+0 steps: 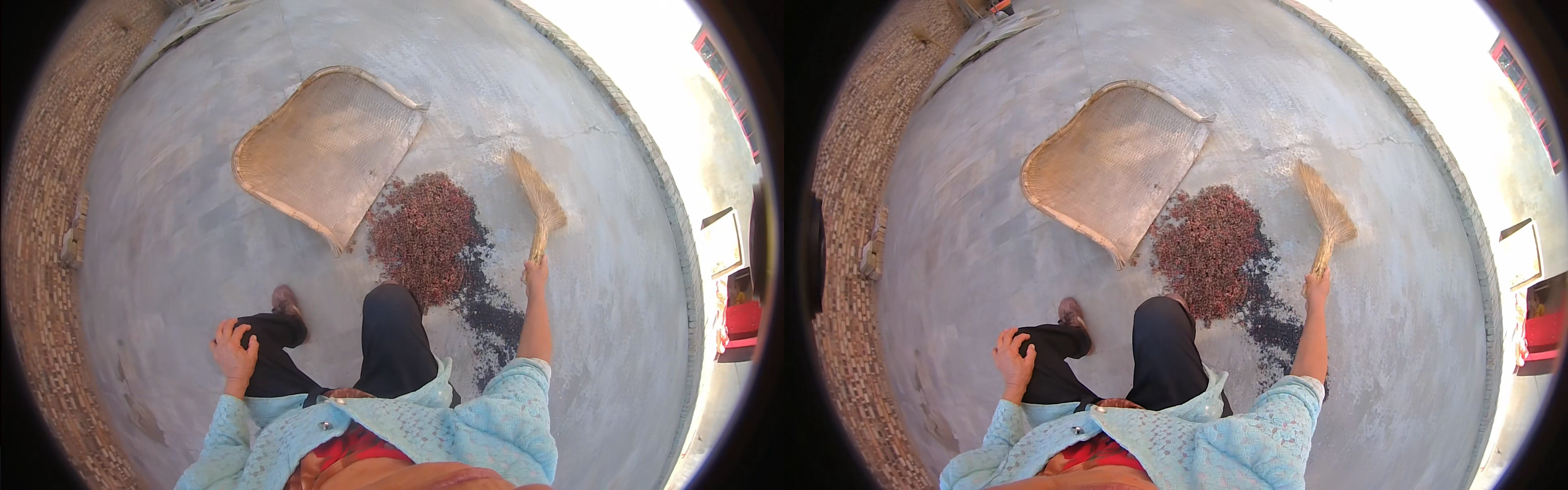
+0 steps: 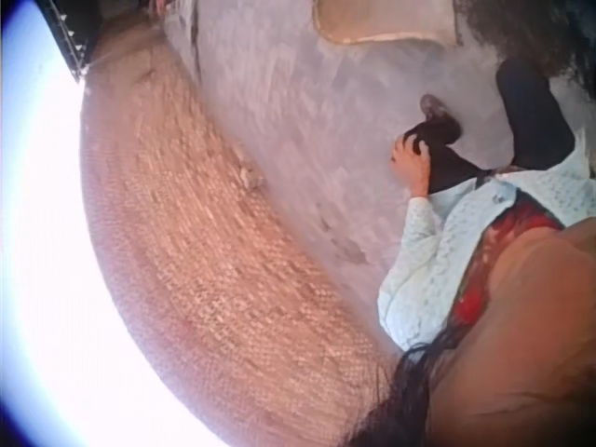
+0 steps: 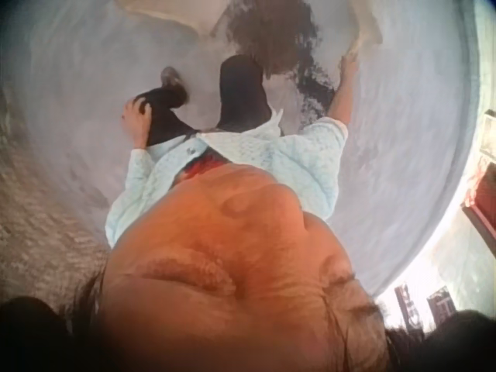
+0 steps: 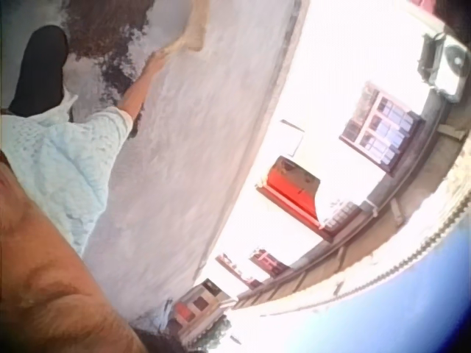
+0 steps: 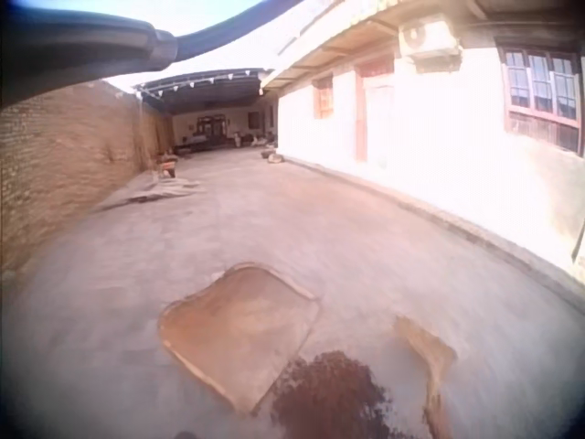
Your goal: The person sits on a small stool and sweeps a pile of reddish-brown grains on a concrete floor using a traditional straw broom. They periodically pause to spread and inspect the grains with their hand, then resume sweeping to gather the material into a neat pile.
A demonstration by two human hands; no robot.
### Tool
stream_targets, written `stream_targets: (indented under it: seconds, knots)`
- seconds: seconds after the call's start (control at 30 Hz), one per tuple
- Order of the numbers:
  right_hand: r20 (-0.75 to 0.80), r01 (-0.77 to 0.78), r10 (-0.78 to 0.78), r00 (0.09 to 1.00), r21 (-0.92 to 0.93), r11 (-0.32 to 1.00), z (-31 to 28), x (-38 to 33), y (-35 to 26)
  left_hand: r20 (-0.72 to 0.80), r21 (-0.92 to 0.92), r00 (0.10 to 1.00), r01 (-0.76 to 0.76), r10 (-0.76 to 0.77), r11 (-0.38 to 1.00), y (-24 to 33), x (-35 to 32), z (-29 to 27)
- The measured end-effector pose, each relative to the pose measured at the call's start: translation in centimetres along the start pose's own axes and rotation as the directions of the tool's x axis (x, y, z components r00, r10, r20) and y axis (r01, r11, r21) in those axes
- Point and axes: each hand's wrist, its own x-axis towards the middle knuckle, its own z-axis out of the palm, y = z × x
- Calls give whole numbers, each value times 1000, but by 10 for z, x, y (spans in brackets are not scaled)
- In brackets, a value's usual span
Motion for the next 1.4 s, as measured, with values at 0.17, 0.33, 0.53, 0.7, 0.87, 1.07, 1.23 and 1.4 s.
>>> stream_targets:
  seconds: [0.17, 0.33, 0.53, 0.7, 0.87, 1.07, 1.23, 1.4]
  knots:
    - [40, 62, -58, 998, -118, 991, 5, -6, 17, -17, -42, 1000, -1, 0, 999, 13, 4, 3]
    - [157, -108, 100, 983, 47, 993, 25, -130, -6, -5, 1, 1000, 12, -12, 1000, 2, 2, -10]
    - [24, 74, -74, 997, -11, 997, 11, -54, -35, 30, -67, 1000, -3, 5, 998, 11, 11, 7]
    - [-1, 19, -19, 1000, 115, 993, 67, 52, -65, 41, 8, 999, -12, 12, 1000, 13, 18, -3]
    - [103, -99, 79, 992, 206, 973, 85, 132, -86, 68, 11, 998, -12, 12, 1000, 24, 25, 0]
    - [55, -30, 52, 997, -338, 941, 117, 127, -61, 83, -15, 997, -7, 8, 1000, 42, 33, 1]
    - [240, 57, 46, 970, -404, 913, 102, 10, -21, 67, 34, 998, 3, -5, 999, 32, 27, -8]
    - [376, 198, -65, 924, -326, 925, 27, -96, 1, 42, 3, 999, -6, 6, 1000, 26, 28, -7]
